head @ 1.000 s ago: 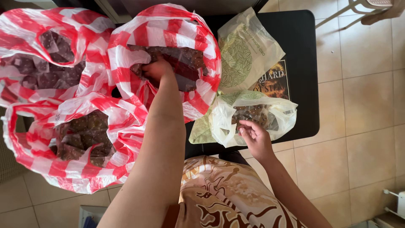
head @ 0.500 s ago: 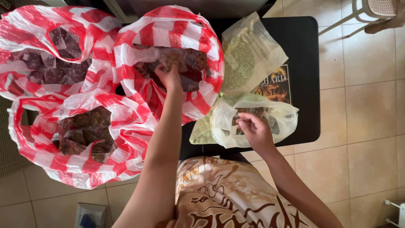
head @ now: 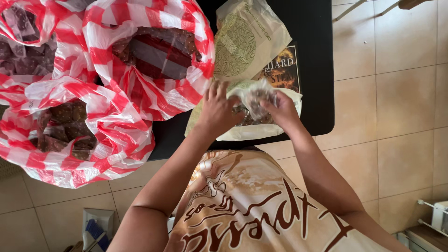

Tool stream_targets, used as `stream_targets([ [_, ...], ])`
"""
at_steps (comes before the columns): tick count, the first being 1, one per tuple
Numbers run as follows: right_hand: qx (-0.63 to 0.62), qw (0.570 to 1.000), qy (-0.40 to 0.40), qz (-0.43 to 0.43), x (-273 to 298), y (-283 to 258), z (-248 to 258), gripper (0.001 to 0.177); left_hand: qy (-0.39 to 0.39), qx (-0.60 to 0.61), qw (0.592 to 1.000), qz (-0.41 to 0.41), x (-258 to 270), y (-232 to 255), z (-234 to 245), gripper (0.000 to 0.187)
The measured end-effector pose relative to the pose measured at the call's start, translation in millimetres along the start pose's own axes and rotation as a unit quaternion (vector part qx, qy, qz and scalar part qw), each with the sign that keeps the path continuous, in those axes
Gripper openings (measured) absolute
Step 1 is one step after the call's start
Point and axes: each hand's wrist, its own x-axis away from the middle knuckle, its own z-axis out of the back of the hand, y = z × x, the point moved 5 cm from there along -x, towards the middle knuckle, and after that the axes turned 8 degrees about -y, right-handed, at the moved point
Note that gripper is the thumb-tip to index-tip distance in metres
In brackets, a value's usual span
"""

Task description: The person sorts small individual food packets from several large red and white striped bags and places them into smaller plastic bags by hand on a table.

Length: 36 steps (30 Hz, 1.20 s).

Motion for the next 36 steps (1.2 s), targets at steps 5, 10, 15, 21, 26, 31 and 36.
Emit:
stream_targets([
  [5, 0.092, 0.982, -0.011, -0.167, -7, 83, 7, 0.044, -0.185, -0.121, 0.967, 0.127, 19, -23, -51, 0.054],
  [10, 0.148, 0.987, 0.058, -0.014, -21, 103, -18, 0.053, -0.164, 0.011, 0.979, 0.123, 34, -56, -72, 0.032],
  [15, 0.311, 0.938, 0.075, 0.135, -2, 27, -39, 0.039, 0.011, 0.235, 0.972, -0.025, 37, -46, -19, 0.046],
  [21, 0.142, 0.974, 0.039, 0.171, 1, -70, -73, 0.022, 0.176, 0.354, 0.918, 0.025, -4, -153, -8, 0.021],
  [26, 0.105, 0.984, 0.054, 0.132, 4, -108, -98, 0.02, 0.214, 0.373, 0.876, 0.219, -73, -324, -86, 0.029],
  [31, 0.119, 0.977, 0.074, 0.159, 16, -103, -110, 0.02, 0.116, 0.363, 0.887, 0.26, -155, -379, -190, 0.039],
  [36, -0.015, 0.987, 0.123, 0.105, 35, -67, -93, 0.018, 0.1, 0.322, 0.896, 0.289, -187, -357, -215, 0.035],
])
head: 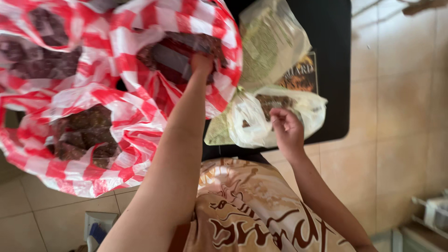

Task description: The person sorts small individual food packets from several large red and white striped bags and places them into smaller plastic bags by hand on a table.

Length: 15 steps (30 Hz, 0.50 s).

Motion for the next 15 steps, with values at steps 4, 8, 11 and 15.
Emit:
stream_targets([
  [4, -0.023, 0.997, 0.074, -0.005, 9, 12, 31, 0.016, 0.035, 0.218, 0.973, -0.073, 40, 41, 11, 0.022],
  [8, 0.001, 0.995, 0.097, -0.011, 3, 7, 44, 0.016, 0.053, 0.251, 0.948, -0.188, 133, 125, 78, 0.011],
  [11, -0.019, 0.998, 0.059, 0.01, -16, -1, 43, 0.022, -0.004, 0.333, 0.916, -0.226, 206, 174, 109, 0.007],
  [15, -0.138, 0.989, -0.043, 0.017, -44, -15, 33, 0.048, -0.098, 0.369, 0.874, -0.302, 291, 242, 112, 0.005],
])
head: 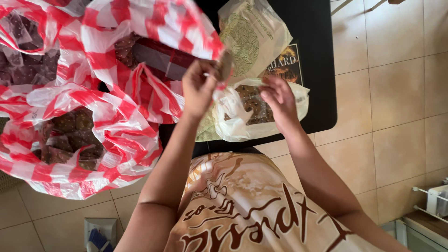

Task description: The person sorts small individual food packets from several large red and white striped bags and places them into smaller plastic bags by hand on a table.

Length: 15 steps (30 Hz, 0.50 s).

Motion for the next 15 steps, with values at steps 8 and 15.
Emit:
stream_targets([
  [8, -0.158, 0.972, -0.174, 0.021, 4, -20, 16, 0.075, -0.103, -0.279, 0.953, -0.054, 34, 58, -109, 0.017],
  [15, 0.041, 0.981, -0.043, -0.186, 16, 75, 96, 0.033, -0.072, -0.664, 0.733, -0.127, 50, -1, -103, 0.049],
])
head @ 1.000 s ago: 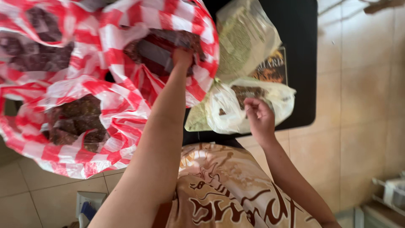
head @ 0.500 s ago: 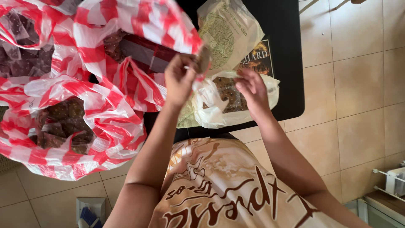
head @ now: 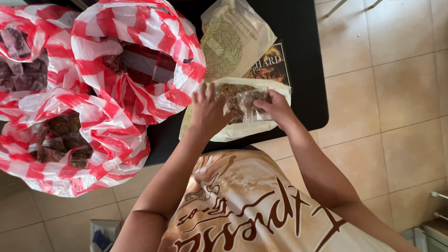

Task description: The person sorts small individual food packets from several large red and white striped bags and places them into smaller plastic bags by hand on a table.

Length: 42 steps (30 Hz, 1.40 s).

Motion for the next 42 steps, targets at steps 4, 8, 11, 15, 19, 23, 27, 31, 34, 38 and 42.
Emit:
stream_targets([
  [4, -0.026, 0.986, 0.123, -0.106, -19, 43, -15, 0.038, -0.347, 0.066, 0.929, 0.113, 49, -28, -50, 0.04],
  [8, 0.079, 0.99, 0.003, -0.119, -47, 63, -61, 0.029, -0.317, 0.171, 0.913, 0.193, 52, -43, -29, 0.038],
  [11, 0.098, 0.995, -0.02, -0.004, -62, 64, -81, 0.038, -0.265, 0.215, 0.923, 0.178, 40, -42, 1, 0.046],
  [15, 0.281, 0.951, 0.056, 0.117, -43, 29, -83, 0.027, -0.304, 0.293, 0.899, 0.114, 35, -49, 22, 0.045],
  [19, 0.22, 0.95, 0.081, 0.205, -14, -31, -98, 0.021, -0.238, 0.359, 0.893, 0.134, 35, -101, 18, 0.032],
  [23, 0.129, 0.956, 0.057, 0.256, 1, -76, -124, 0.022, 0.014, 0.597, 0.766, 0.236, 18, -217, -38, 0.023],
  [27, 0.115, 0.965, 0.066, 0.227, 9, -94, -145, 0.023, -0.066, 0.408, 0.841, 0.35, 1, -307, -142, 0.033],
  [31, 0.146, 0.96, 0.07, 0.229, 24, -104, -161, 0.023, -0.148, 0.48, 0.821, 0.273, -27, -311, -244, 0.038],
  [34, 0.198, 0.956, 0.085, 0.197, 35, -110, -167, 0.022, -0.335, 0.36, 0.847, 0.201, -27, -275, -287, 0.04],
  [38, 0.221, 0.954, 0.096, 0.176, 44, -115, -171, 0.021, -0.499, 0.196, 0.837, 0.108, 6, -257, -283, 0.042],
  [42, 0.246, 0.948, 0.089, 0.184, 44, -119, -181, 0.018, -0.522, 0.163, 0.831, 0.1, 34, -290, -267, 0.039],
])
